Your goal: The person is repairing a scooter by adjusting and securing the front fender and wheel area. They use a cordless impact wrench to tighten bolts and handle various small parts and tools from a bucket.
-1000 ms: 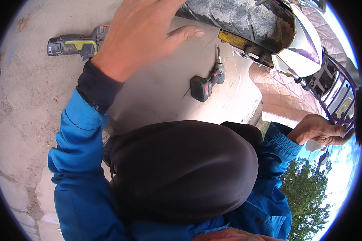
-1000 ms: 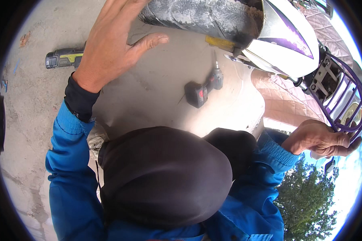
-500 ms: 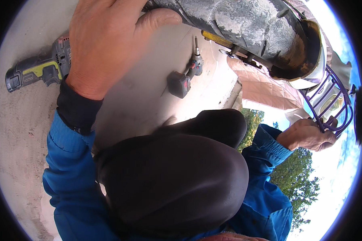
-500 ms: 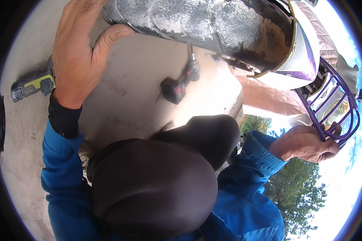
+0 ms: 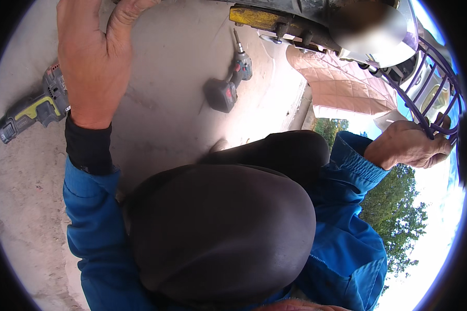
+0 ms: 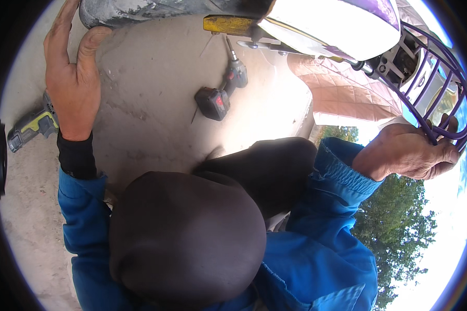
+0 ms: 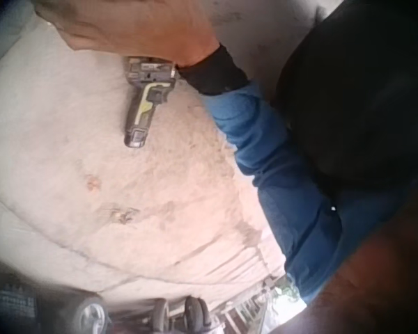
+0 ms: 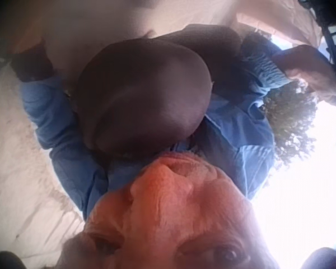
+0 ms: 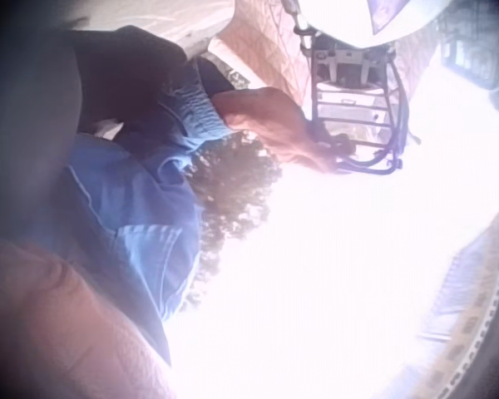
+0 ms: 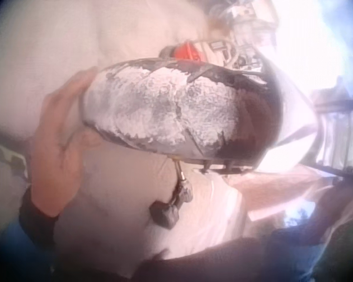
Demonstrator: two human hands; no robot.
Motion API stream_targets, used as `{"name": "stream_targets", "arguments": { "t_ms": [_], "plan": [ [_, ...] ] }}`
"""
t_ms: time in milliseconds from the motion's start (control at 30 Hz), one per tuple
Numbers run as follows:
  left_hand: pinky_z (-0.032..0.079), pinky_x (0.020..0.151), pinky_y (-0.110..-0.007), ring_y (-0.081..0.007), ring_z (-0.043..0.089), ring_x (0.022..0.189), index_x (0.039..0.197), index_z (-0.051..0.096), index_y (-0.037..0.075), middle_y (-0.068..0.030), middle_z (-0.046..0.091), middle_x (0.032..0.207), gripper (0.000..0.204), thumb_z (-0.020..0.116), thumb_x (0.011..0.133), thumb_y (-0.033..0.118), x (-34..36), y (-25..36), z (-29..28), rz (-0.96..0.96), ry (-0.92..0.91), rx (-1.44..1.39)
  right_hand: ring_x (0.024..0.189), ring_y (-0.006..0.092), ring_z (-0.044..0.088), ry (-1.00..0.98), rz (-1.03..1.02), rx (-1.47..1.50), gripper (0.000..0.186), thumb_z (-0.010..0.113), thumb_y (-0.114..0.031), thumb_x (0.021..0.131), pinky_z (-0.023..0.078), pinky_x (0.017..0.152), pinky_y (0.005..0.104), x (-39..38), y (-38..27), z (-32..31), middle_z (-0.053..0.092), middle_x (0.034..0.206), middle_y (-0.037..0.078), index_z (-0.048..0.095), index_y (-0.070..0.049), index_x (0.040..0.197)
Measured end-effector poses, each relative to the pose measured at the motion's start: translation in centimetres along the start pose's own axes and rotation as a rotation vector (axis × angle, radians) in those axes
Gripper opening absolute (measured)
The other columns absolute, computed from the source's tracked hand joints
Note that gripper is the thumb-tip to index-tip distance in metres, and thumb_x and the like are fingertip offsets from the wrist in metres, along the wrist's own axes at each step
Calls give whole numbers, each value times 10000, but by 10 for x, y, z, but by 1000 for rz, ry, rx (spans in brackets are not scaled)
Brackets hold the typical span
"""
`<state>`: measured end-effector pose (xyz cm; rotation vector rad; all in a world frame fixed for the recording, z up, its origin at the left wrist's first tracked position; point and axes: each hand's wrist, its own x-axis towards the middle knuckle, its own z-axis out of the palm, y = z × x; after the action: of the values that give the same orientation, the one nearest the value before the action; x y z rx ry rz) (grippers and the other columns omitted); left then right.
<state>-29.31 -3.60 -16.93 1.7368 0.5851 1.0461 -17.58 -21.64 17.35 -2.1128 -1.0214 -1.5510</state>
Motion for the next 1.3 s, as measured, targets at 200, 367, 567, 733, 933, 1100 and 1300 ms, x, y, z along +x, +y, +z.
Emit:
{"name": "stream_targets", "arguments": {
  "t_ms": [200, 367, 567, 733, 933, 1100, 1300],
  "plan": [
    [469, 1162, -414, -301, 606, 1373, 1531, 572, 105, -155, 630, 1486, 519, 686, 1031, 192, -8, 5, -1, -22, 31, -15, 876, 173, 719, -51, -24, 136, 362, 580, -358, 1107, 560, 813, 345, 4, 41, -26, 789, 1079, 171, 698, -36, 1224],
    [502, 1133, -438, -277, 605, 1375, 1549, 589, 160, -117, 631, 1502, 497, 674, 1088, 324, -16, 6, -2, -106, 11, -35, 876, 224, 786, -7, -178, 221, 382, 697, -349, 1061, 644, 779, 342, 7, 59, -21, 793, 1060, 186, 769, 0, 1200],
    [500, 1105, -455, -303, 570, 1383, 1569, 516, 63, -151, 567, 1538, 548, 671, 1083, 264, -18, 27, -3, -169, -85, -28, 1206, 236, 684, -241, -179, 676, 305, 734, -207, 1050, 525, 1074, 402, -6, 106, -55, 757, 1283, 106, 726, -76, 1326],
    [505, 1095, -447, -318, 577, 1358, 1569, 498, 17, -181, 553, 1545, 545, 646, 1080, 204, -9, 43, -29, -194, -217, 165, 1324, 310, 631, -127, -170, 771, 363, 695, -173, 1030, 463, 1167, 477, -31, 131, -33, 707, 1361, 142, 704, -61, 1375],
    [567, 980, -404, -290, 702, 1167, 1307, 679, -64, -200, 742, 1247, 360, 644, 1091, 222, 20, 87, -75, -211, -388, 443, 1205, 337, 646, 250, -506, 778, 416, 710, -69, 927, 508, 1034, 456, -13, 133, 25, 684, 1296, 184, 710, -22, 1341],
    [541, 848, -324, -148, 679, 938, 1117, 746, -20, -88, 776, 1032, 305, 617, 1122, 256, 39, 251, -77, -131, -392, 473, 1158, 298, 684, 341, -446, 722, 387, 728, -64, 903, 563, 990, 412, -17, 133, 34, 720, 1238, 145, 752, -62, 1289],
    [506, 881, -273, -115, 611, 929, 1130, 719, -20, -50, 729, 1045, 292, 608, 1135, 250, -51, 326, 62, -213, -851, 154, 1270, 276, 661, 241, -352, 802, 298, 698, -117, 921, 604, 1032, 382, -36, 160, 11, 726, 1248, 87, 773, -97, 1209]
  ]
}}
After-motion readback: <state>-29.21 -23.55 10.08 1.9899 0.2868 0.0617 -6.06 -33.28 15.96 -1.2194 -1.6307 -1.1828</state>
